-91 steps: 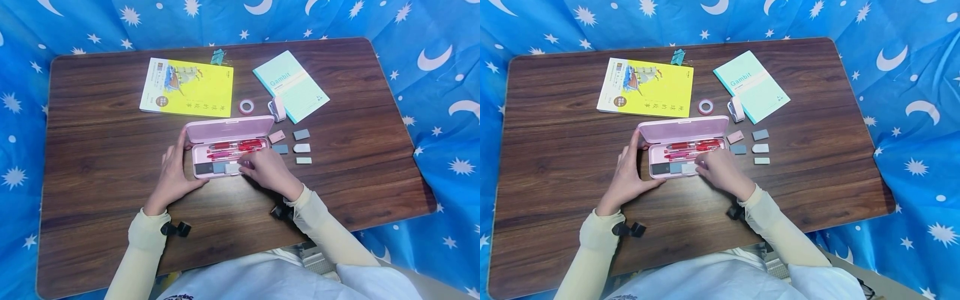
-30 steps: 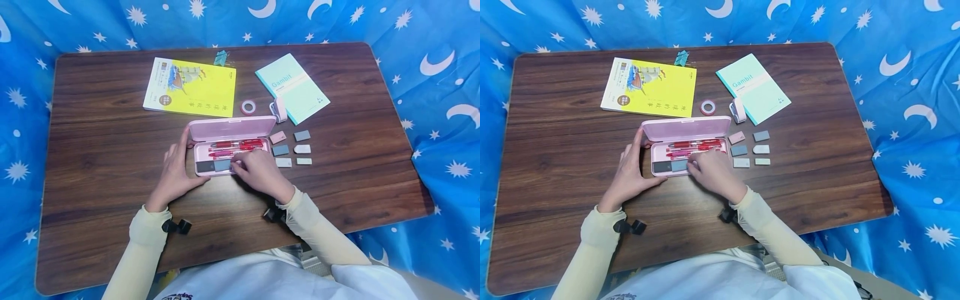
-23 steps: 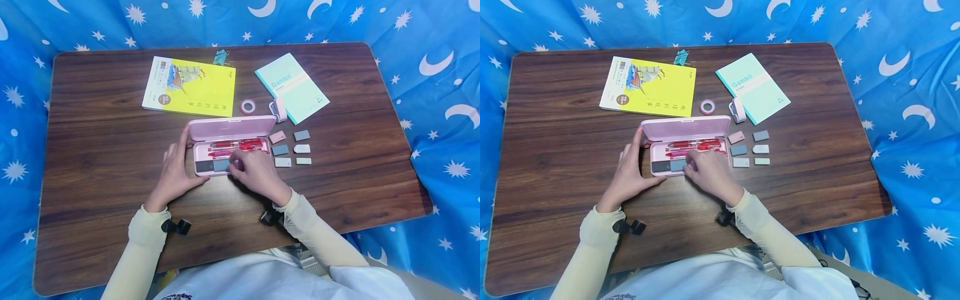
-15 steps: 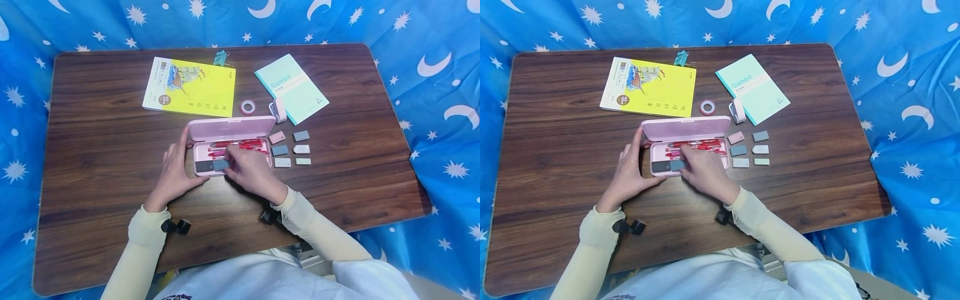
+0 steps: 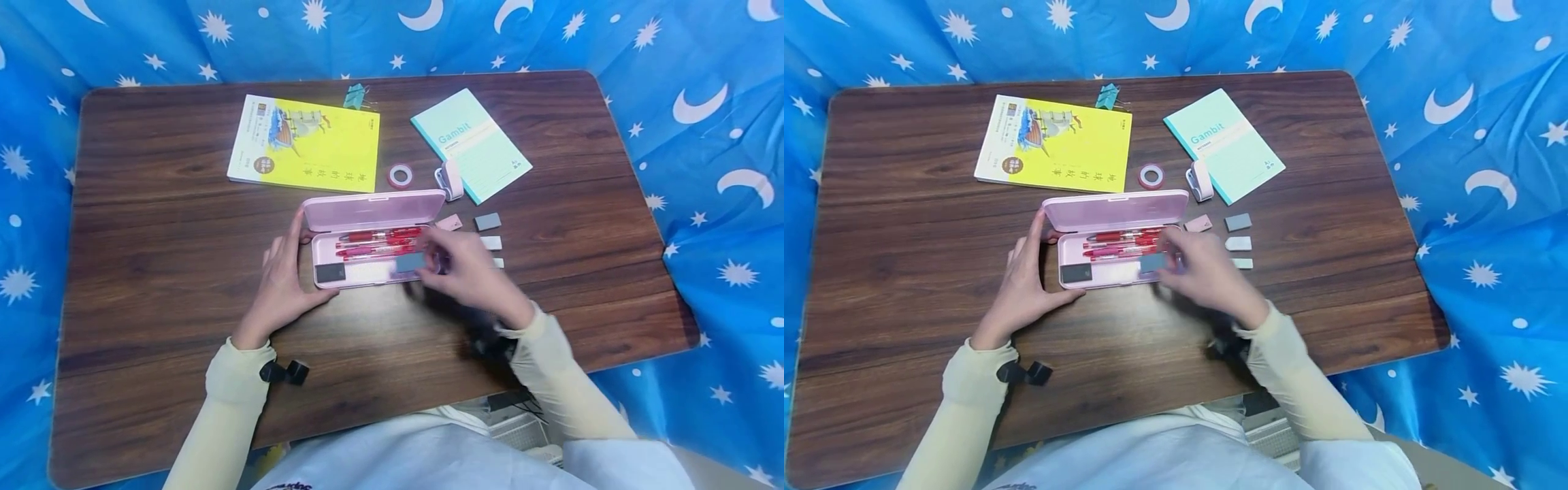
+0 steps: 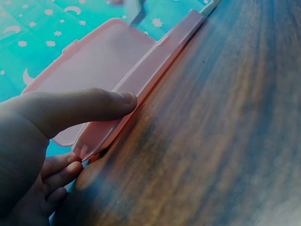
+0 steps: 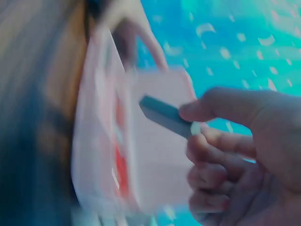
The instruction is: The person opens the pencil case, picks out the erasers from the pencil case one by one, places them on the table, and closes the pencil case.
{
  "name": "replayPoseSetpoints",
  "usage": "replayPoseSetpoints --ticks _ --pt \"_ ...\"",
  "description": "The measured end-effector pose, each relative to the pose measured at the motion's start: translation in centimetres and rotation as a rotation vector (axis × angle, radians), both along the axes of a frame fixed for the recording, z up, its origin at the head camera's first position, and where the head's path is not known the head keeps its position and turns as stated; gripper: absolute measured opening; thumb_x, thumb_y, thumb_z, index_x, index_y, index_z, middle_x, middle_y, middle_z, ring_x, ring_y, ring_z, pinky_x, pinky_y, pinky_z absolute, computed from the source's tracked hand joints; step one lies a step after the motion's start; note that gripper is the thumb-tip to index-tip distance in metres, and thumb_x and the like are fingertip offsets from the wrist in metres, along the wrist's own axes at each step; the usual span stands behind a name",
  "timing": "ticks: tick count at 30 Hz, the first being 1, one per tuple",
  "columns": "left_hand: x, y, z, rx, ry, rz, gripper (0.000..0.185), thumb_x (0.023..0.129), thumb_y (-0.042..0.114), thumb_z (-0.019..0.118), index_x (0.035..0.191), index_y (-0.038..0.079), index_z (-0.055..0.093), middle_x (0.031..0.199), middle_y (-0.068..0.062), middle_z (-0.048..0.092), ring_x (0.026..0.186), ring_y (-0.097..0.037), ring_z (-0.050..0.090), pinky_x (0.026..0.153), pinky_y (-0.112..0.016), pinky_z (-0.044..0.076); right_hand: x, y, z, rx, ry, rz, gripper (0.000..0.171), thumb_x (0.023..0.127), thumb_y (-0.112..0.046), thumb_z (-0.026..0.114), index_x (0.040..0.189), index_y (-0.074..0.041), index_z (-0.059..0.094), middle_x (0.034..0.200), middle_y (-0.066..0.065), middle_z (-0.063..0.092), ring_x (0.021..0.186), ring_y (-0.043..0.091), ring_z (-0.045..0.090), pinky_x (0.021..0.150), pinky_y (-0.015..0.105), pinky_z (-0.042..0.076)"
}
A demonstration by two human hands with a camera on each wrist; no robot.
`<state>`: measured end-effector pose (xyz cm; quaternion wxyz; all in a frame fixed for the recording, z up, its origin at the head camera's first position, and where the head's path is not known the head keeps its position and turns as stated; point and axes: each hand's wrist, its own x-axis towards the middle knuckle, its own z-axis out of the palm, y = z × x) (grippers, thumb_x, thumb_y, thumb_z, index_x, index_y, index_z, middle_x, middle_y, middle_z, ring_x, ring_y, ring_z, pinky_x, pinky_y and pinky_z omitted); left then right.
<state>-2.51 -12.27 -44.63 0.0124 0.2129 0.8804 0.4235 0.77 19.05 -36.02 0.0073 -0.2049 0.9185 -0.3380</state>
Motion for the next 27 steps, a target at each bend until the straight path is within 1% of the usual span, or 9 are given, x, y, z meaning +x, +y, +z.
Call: replayPoseSetpoints --ticks 2,4,7,10,13,18,22,27 --pt "0.0 0.1 0.1 0.003 -0.001 -0.008 0.14 0.059 0.033 0.098 0.163 0.026 0.005 0.137 -0.017 0.054 0.119 -0.036 0.042 0.1 -0.056 0.027 1.0 2.8 0.8 0.047 -0.011 -0.057 0.025 0.077 -0.004 0.08 0.096 -0.007 0.064 0.07 -0.004 0.06 0.061 0.011 0.054 0.057 0.026 0.042" --pt "-0.1 0.1 0.2 0.007 0.0 -0.009 0.141 0.058 0.032 0.099 0.163 0.026 0.006 0.137 -0.017 0.054 0.118 -0.036 0.042 0.1 -0.057 0.026 2.2 5.5 1.1 0.11 -0.028 -0.117 0.024 0.077 -0.004 0.079 0.095 -0.007 0.064 0.07 -0.004 0.062 0.061 0.011 0.055 0.057 0.025 0.043" --pt "-0.3 0.1 0.3 0.01 0.006 -0.008 0.141 0.058 0.032 0.099 0.163 0.027 0.006 0.137 -0.018 0.054 0.119 -0.037 0.042 0.099 -0.057 0.026 3.8 8.7 0.8 0.209 -0.064 -0.192 0.022 0.078 -0.005 0.08 0.095 -0.008 0.066 0.07 -0.005 0.063 0.06 0.009 0.055 0.057 0.026 0.043" --pt "-0.2 0.1 0.2 0.015 -0.005 -0.002 0.141 0.058 0.032 0.099 0.163 0.027 0.006 0.136 -0.018 0.055 0.119 -0.037 0.042 0.098 -0.056 0.026 5.1 10.6 0.0 0.266 -0.111 -0.221 0.021 0.079 -0.007 0.079 0.095 -0.009 0.066 0.07 -0.006 0.064 0.06 0.007 0.056 0.059 0.029 0.044" --pt "0.0 0.1 -0.1 0.017 -0.027 0.0 0.141 0.058 0.032 0.099 0.163 0.028 0.005 0.136 -0.019 0.055 0.12 -0.037 0.042 0.099 -0.056 0.026 5.8 11.3 -0.8 0.296 -0.122 -0.231 0.02 0.08 -0.01 0.079 0.096 -0.01 0.067 0.069 -0.007 0.065 0.06 0.006 0.057 0.061 0.032 0.044" --pt "0.4 -0.1 -0.4 0.019 -0.042 0.009 0.141 0.058 0.032 0.099 0.163 0.029 0.005 0.136 -0.018 0.055 0.121 -0.037 0.042 0.098 -0.056 0.026 5.6 11.2 -1.8 0.376 -0.124 -0.234 0.022 0.081 -0.014 0.08 0.099 -0.011 0.067 0.07 -0.003 0.066 0.06 0.011 0.058 0.06 0.036 0.044" --pt "0.2 0.0 -0.4 0.02 -0.025 0.001 0.141 0.059 0.033 0.099 0.163 0.028 0.005 0.136 -0.018 0.054 0.119 -0.037 0.042 0.097 -0.055 0.026 5.4 11.0 -2.1 0.427 -0.127 -0.223 0.023 0.082 -0.013 0.079 0.101 -0.008 0.067 0.074 0.002 0.069 0.06 0.016 0.06 0.059 0.04 0.047" --pt "-0.1 0.1 -0.1 0.018 -0.01 -0.004 0.14 0.058 0.033 0.099 0.163 0.028 0.005 0.138 -0.018 0.054 0.119 -0.036 0.042 0.098 -0.055 0.026 5.4 10.8 -2.0 0.479 -0.084 -0.215 0.024 0.082 -0.012 0.08 0.101 -0.007 0.067 0.076 0.003 0.07 0.06 0.019 0.061 0.057 0.043 0.047"
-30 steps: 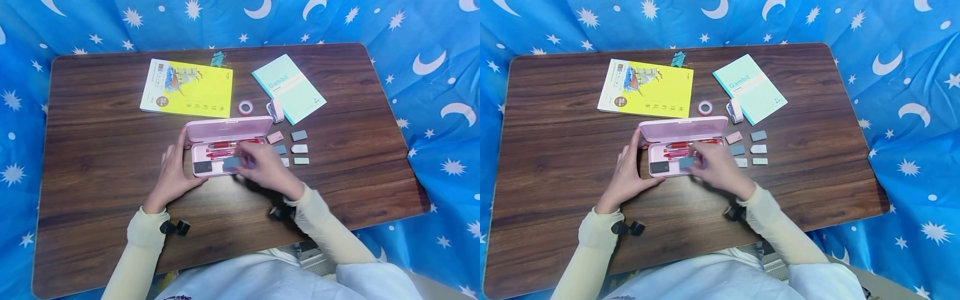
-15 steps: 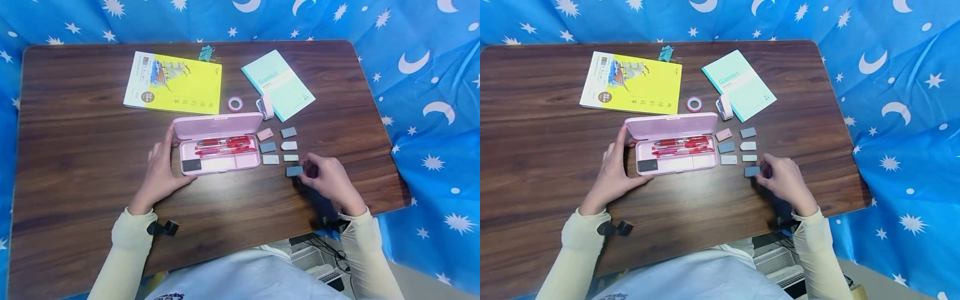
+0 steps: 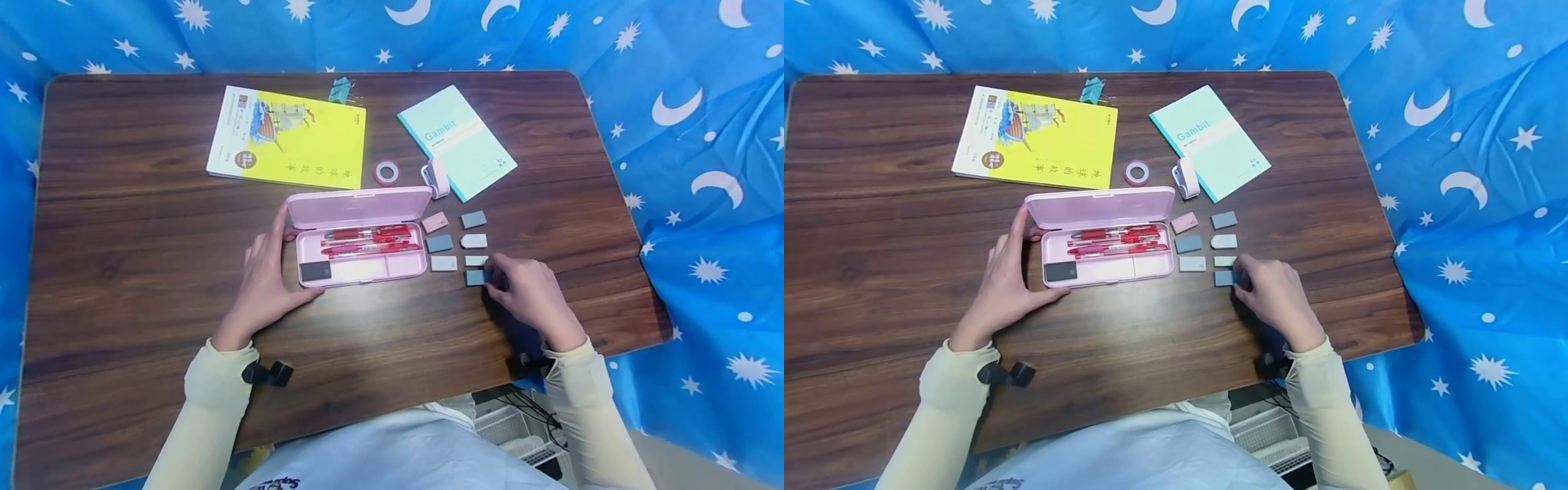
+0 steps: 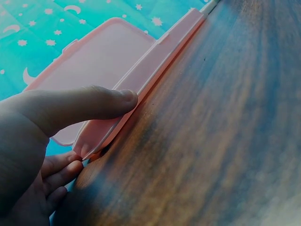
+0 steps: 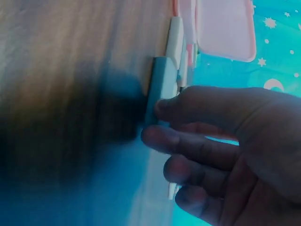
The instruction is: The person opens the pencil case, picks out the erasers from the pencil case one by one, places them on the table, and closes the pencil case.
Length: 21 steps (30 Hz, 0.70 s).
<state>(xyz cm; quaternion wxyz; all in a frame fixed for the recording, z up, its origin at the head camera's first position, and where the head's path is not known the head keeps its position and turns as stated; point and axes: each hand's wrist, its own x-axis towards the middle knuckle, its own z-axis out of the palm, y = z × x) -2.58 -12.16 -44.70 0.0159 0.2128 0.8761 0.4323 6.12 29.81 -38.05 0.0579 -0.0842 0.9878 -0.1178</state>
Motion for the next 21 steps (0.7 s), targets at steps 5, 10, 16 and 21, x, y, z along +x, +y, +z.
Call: replayPoseSetpoints --ticks 5,10,16,21 --pt "-0.2 -0.3 0.2 -0.014 -0.005 -0.002 0.14 0.059 0.034 0.099 0.163 0.03 0.005 0.138 -0.017 0.054 0.12 -0.035 0.041 0.102 -0.056 0.025 -0.6 -2.2 1.6 -0.033 0.126 0.03 0.021 0.083 -0.017 0.08 0.096 -0.007 0.068 0.068 0.002 0.066 0.052 0.014 0.054 0.05 0.036 0.042" --pt "-0.3 -0.5 0.3 -0.022 -0.023 -0.002 0.142 0.059 0.032 0.099 0.163 0.032 0.004 0.139 -0.015 0.053 0.122 -0.034 0.041 0.104 -0.058 0.023 -2.3 -8.2 1.8 -0.211 0.261 0.18 0.008 0.087 -0.014 0.07 0.093 -0.008 0.071 0.071 0.001 0.069 0.055 0.013 0.057 0.051 0.034 0.043" --pt "-0.2 -0.2 0.2 -0.016 -0.021 -0.01 0.142 0.059 0.032 0.099 0.163 0.031 0.003 0.139 -0.014 0.053 0.121 -0.034 0.041 0.104 -0.057 0.025 -4.4 -16.6 -1.1 -0.271 0.156 0.307 0.011 0.092 -0.02 0.066 0.093 -0.012 0.074 0.073 -0.005 0.067 0.061 0.01 0.059 0.054 0.029 0.044" --pt "-0.1 -0.3 0.1 -0.006 -0.005 -0.004 0.141 0.059 0.032 0.099 0.163 0.029 0.004 0.136 -0.014 0.055 0.119 -0.033 0.044 0.103 -0.055 0.026 -5.7 -20.2 -2.4 -0.255 0.147 0.291 0.013 0.092 -0.023 0.067 0.097 -0.014 0.074 0.062 -0.008 0.056 0.055 0.012 0.052 0.05 0.033 0.038"
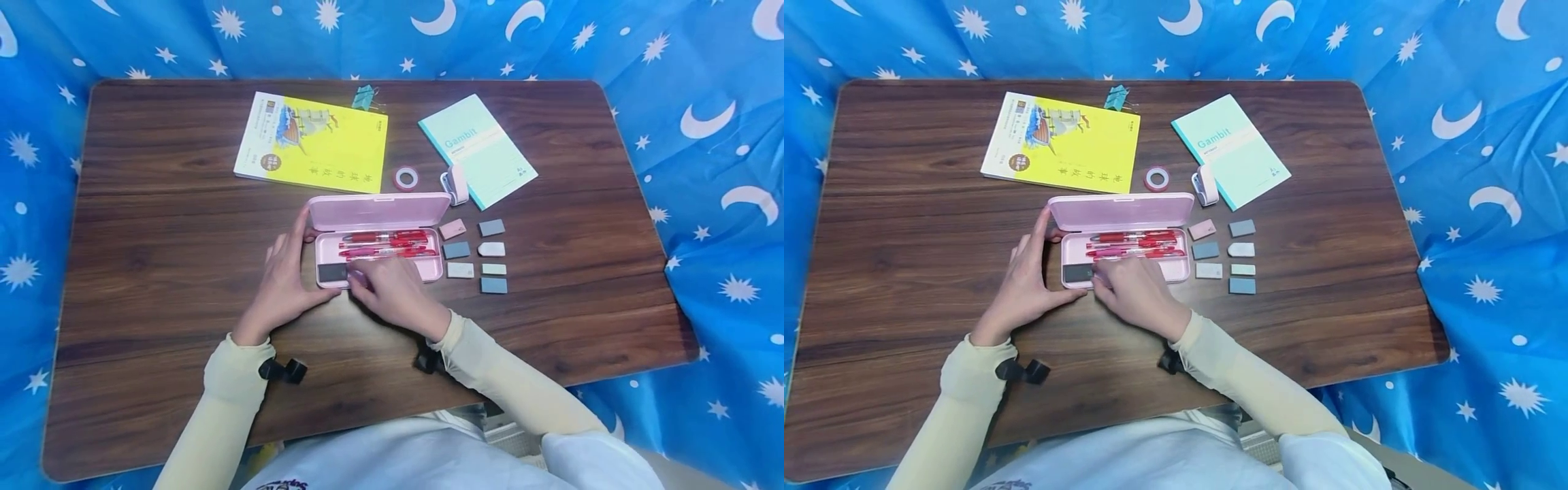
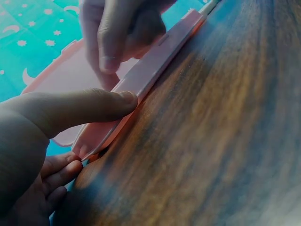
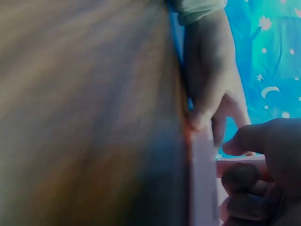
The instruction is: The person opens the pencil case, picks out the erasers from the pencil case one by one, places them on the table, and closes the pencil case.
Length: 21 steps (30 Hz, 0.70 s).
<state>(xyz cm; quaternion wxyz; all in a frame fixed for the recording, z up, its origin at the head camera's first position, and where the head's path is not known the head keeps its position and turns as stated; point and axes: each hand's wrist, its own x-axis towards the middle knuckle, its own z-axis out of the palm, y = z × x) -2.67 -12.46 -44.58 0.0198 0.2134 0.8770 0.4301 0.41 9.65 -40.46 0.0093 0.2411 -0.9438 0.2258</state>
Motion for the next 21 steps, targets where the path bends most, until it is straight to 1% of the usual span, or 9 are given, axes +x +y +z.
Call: replayPoseSetpoints --ticks 3,6,10,13,16,19,21 --pt "0.1 0.1 0.0 -0.002 0.006 -0.007 0.141 0.059 0.029 0.099 0.163 0.027 0.004 0.135 -0.016 0.055 0.119 -0.033 0.044 0.103 -0.055 0.026 -0.3 -0.5 -0.1 -0.055 -0.011 -0.021 0.012 0.087 -0.022 0.073 0.096 -0.013 0.072 0.062 -0.008 0.055 0.054 0.011 0.051 0.051 0.032 0.037" --pt "0.0 0.0 0.2 -0.005 0.013 -0.009 0.142 0.058 0.028 0.099 0.164 0.026 0.004 0.135 -0.017 0.055 0.119 -0.035 0.044 0.103 -0.056 0.026 -0.5 -0.9 0.0 -0.134 -0.042 -0.035 0.018 0.083 -0.019 0.078 0.096 -0.012 0.068 0.067 -0.008 0.059 0.058 0.008 0.053 0.054 0.029 0.04" --pt "0.0 -0.1 0.4 -0.009 0.013 -0.005 0.143 0.057 0.027 0.099 0.164 0.027 0.004 0.135 -0.016 0.055 0.119 -0.034 0.044 0.103 -0.056 0.027 -0.8 -1.6 0.1 -0.214 -0.073 -0.018 0.023 0.081 -0.012 0.079 0.098 -0.01 0.063 0.077 -0.005 0.065 0.066 0.009 0.059 0.062 0.027 0.045" --pt "0.0 -0.1 0.2 -0.013 0.008 -0.004 0.143 0.056 0.026 0.099 0.163 0.028 0.004 0.135 -0.015 0.056 0.118 -0.033 0.045 0.103 -0.054 0.027 -1.1 -2.2 0.2 -0.248 -0.088 -0.007 0.027 0.08 -0.009 0.08 0.099 -0.009 0.061 0.079 -0.003 0.066 0.069 0.012 0.062 0.067 0.03 0.048" --pt "0.0 0.0 0.1 -0.014 0.004 -0.004 0.142 0.057 0.025 0.097 0.163 0.028 0.004 0.134 -0.015 0.057 0.117 -0.033 0.045 0.103 -0.053 0.027 -1.3 -2.4 0.4 -0.227 -0.106 0.0 0.03 0.079 -0.009 0.081 0.103 -0.008 0.062 0.077 -0.003 0.067 0.067 0.012 0.062 0.068 0.032 0.047" --pt "0.1 0.0 0.0 -0.013 0.006 0.003 0.14 0.058 0.025 0.096 0.164 0.027 0.004 0.134 -0.015 0.057 0.116 -0.033 0.045 0.102 -0.053 0.028 -1.8 -2.5 0.9 -0.15 -0.117 0.026 0.029 0.079 -0.013 0.081 0.103 -0.01 0.064 0.073 -0.006 0.065 0.064 0.01 0.059 0.065 0.032 0.045" --pt "0.1 0.0 0.0 -0.008 0.009 0.01 0.14 0.058 0.025 0.095 0.164 0.027 0.005 0.135 -0.015 0.057 0.115 -0.033 0.045 0.101 -0.052 0.028 -2.2 -2.4 1.6 -0.111 -0.128 0.05 0.027 0.079 -0.015 0.081 0.101 -0.012 0.065 0.072 -0.006 0.062 0.064 0.01 0.057 0.063 0.031 0.043"
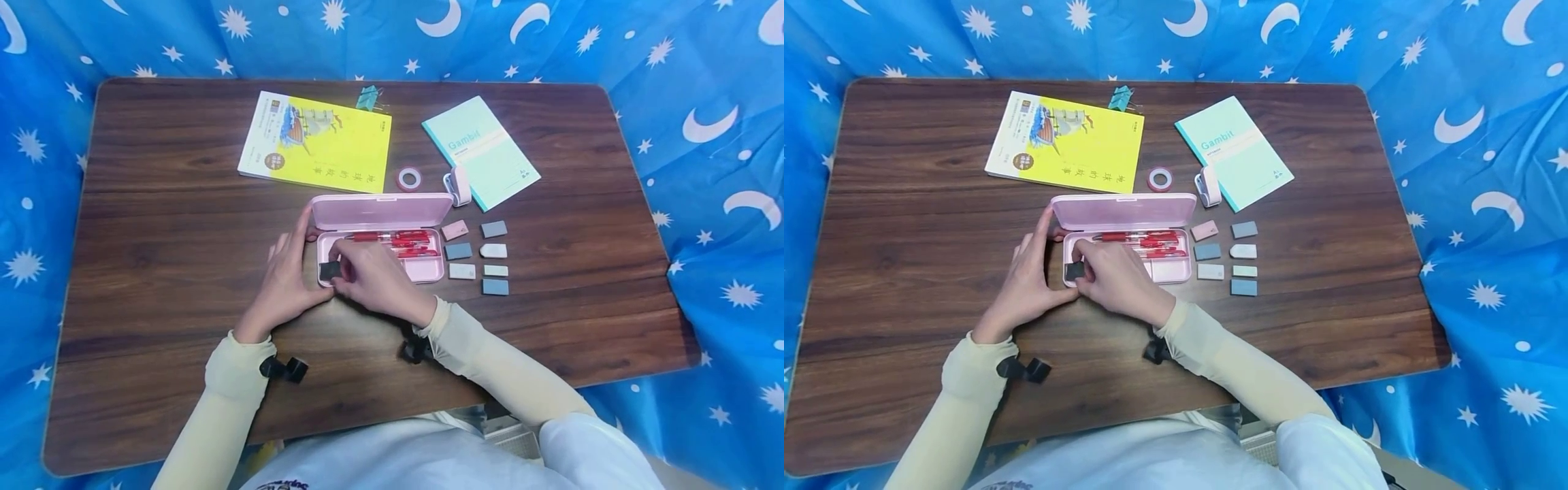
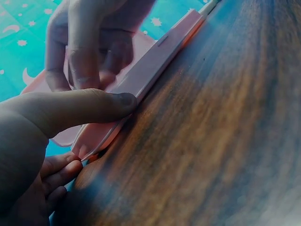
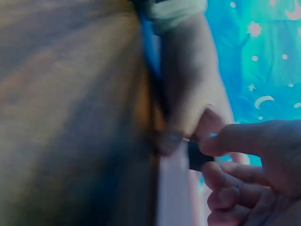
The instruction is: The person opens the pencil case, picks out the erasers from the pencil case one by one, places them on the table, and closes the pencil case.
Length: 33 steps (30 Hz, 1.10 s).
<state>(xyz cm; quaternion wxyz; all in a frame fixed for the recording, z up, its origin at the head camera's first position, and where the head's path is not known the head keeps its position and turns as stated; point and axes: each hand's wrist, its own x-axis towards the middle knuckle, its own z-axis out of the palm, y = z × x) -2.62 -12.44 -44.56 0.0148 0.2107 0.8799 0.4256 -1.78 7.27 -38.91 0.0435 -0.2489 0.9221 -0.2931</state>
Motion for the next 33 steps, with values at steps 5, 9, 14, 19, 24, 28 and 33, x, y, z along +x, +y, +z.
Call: replayPoseSetpoints --ticks 5,9,14,19,24,28,33 --pt "0.1 0.0 0.0 0.0 -0.02 -0.007 0.142 0.059 0.031 0.098 0.163 0.03 0.002 0.139 -0.014 0.053 0.117 -0.032 0.043 0.101 -0.053 0.027 -0.1 2.4 1.5 -0.06 -0.026 0.001 0.028 0.079 -0.011 0.081 0.102 -0.01 0.066 0.076 -0.003 0.058 0.068 0.013 0.053 0.064 0.03 0.042" --pt "0.2 0.3 0.0 0.011 -0.039 -0.008 0.141 0.059 0.031 0.099 0.163 0.031 0.003 0.138 -0.015 0.053 0.12 -0.033 0.042 0.103 -0.055 0.025 0.9 6.7 2.5 -0.185 -0.011 -0.066 0.031 0.075 -0.001 0.077 0.104 -0.005 0.066 0.076 -0.001 0.058 0.066 0.012 0.051 0.061 0.028 0.042" --pt "0.2 0.4 0.2 0.007 -0.036 0.001 0.141 0.059 0.03 0.099 0.163 0.03 0.004 0.137 -0.016 0.053 0.12 -0.034 0.042 0.104 -0.056 0.024 2.6 13.1 3.8 -0.156 -0.012 -0.202 0.029 0.075 0.003 0.075 0.101 -0.005 0.065 0.076 0.002 0.06 0.065 0.013 0.053 0.057 0.024 0.041" --pt "0.0 0.2 0.4 0.011 -0.022 0.008 0.141 0.059 0.031 0.099 0.163 0.028 0.005 0.136 -0.017 0.054 0.117 -0.035 0.043 0.103 -0.057 0.025 4.6 18.0 3.5 -0.023 -0.041 -0.287 0.027 0.078 0.0 0.075 0.101 -0.009 0.065 0.077 -0.003 0.061 0.065 0.011 0.053 0.057 0.022 0.04" --pt "0.0 0.1 0.4 0.013 -0.018 0.011 0.14 0.059 0.03 0.098 0.163 0.027 0.005 0.134 -0.017 0.054 0.117 -0.035 0.042 0.101 -0.055 0.025 6.1 18.9 2.0 0.024 -0.102 -0.29 0.024 0.079 -0.002 0.075 0.099 -0.011 0.065 0.075 -0.004 0.061 0.061 0.012 0.053 0.057 0.026 0.04" --pt "0.0 0.1 0.4 0.018 -0.024 0.01 0.14 0.059 0.03 0.099 0.163 0.028 0.004 0.134 -0.017 0.054 0.118 -0.034 0.042 0.1 -0.054 0.025 6.5 18.4 1.1 0.087 -0.09 -0.267 0.022 0.08 -0.007 0.076 0.1 -0.011 0.065 0.076 -0.002 0.063 0.062 0.014 0.052 0.059 0.032 0.04" --pt "0.2 0.4 0.3 0.017 -0.033 0.002 0.14 0.06 0.03 0.098 0.163 0.028 0.003 0.135 -0.017 0.055 0.12 -0.034 0.042 0.099 -0.054 0.025 7.0 17.9 0.2 0.214 -0.009 -0.262 0.028 0.078 -0.011 0.077 0.103 -0.012 0.065 0.076 -0.001 0.065 0.062 0.018 0.054 0.057 0.038 0.042"
